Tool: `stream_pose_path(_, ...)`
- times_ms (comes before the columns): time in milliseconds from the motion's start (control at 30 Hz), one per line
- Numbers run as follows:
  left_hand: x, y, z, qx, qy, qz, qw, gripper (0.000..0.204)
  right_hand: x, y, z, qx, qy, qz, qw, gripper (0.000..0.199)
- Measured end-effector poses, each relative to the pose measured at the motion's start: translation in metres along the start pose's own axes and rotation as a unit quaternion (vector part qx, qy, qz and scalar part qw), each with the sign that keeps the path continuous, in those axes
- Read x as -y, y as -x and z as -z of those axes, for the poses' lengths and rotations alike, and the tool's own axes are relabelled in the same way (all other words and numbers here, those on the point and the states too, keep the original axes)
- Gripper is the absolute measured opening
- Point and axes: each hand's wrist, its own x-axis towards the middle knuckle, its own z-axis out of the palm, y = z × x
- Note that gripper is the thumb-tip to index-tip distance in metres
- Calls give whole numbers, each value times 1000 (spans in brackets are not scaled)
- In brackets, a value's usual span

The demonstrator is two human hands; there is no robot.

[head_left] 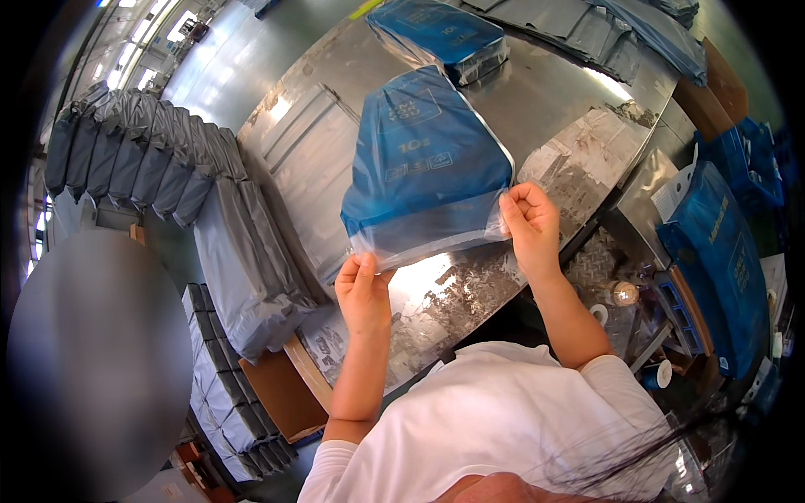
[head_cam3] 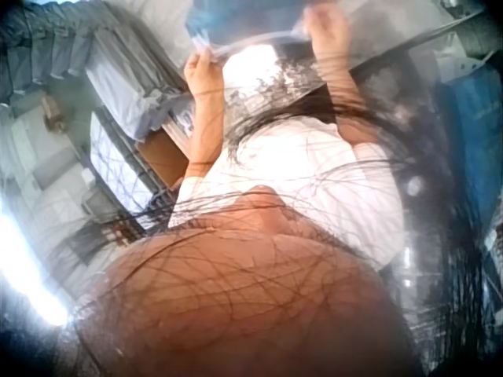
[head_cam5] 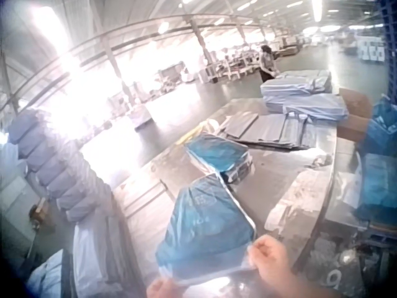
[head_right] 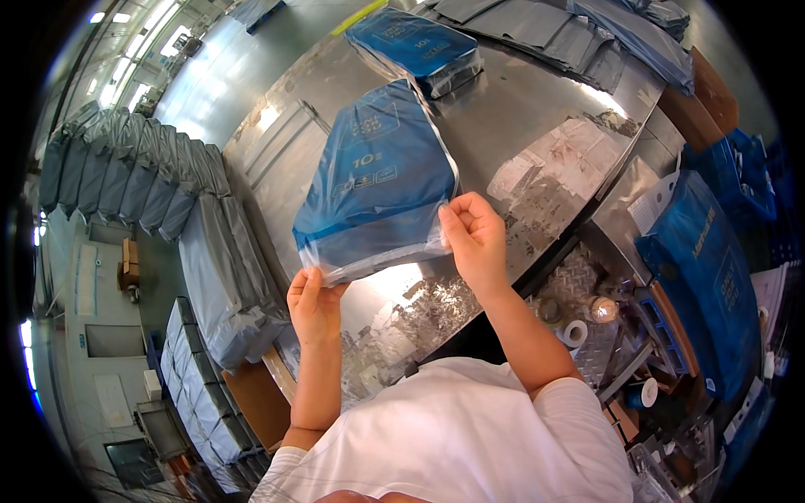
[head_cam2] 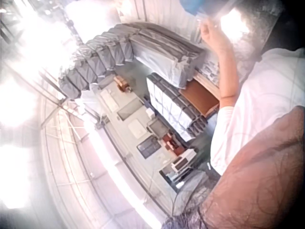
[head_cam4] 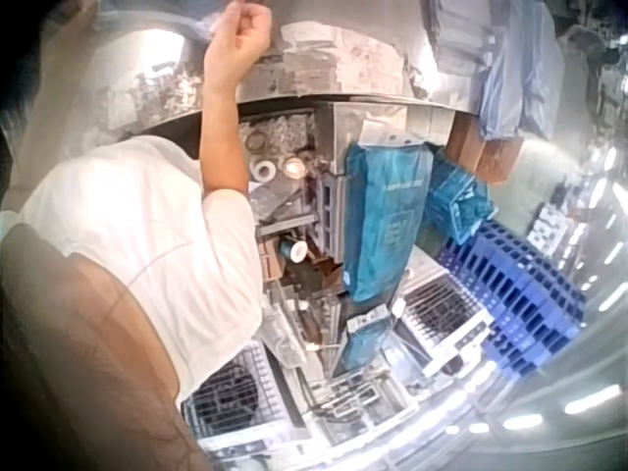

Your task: The person repeatedly picks up blue rectangular packages, places them into clear plastic bags, seals the bags, and drops them into a blue crate. The process is repeated continuously throughout the clip.

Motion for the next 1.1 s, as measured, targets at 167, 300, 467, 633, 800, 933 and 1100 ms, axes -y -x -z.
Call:
stream_pose_path(167,0,0,-7,-5,-2,8,1000,9,5,-5,16,29,-200,-171,964,12)
stream_pose_path(300,1,1,14,5,-5,-19,1000,7,-30,-51,78,-44,-95,-29,994,26)
stream_pose_path(467,-11,3,27,104,-221,-121,962,13,-80,-95,80,170,-201,-376,888,95)
stream_pose_path(633,-55,65,12,320,-374,-270,827,6,-147,-38,45,85,-224,-394,887,81)
stream_pose_path(800,-82,187,55,234,-436,-319,808,15,-162,58,3,166,-204,-307,914,62)
stream_pose_path(933,-98,308,125,95,-396,-355,842,17,-191,100,-50,286,-166,-427,842,56)
stream_pose_path(1100,-102,501,136,-103,-468,-417,772,16,-136,255,-168,467,-165,-359,791,45)
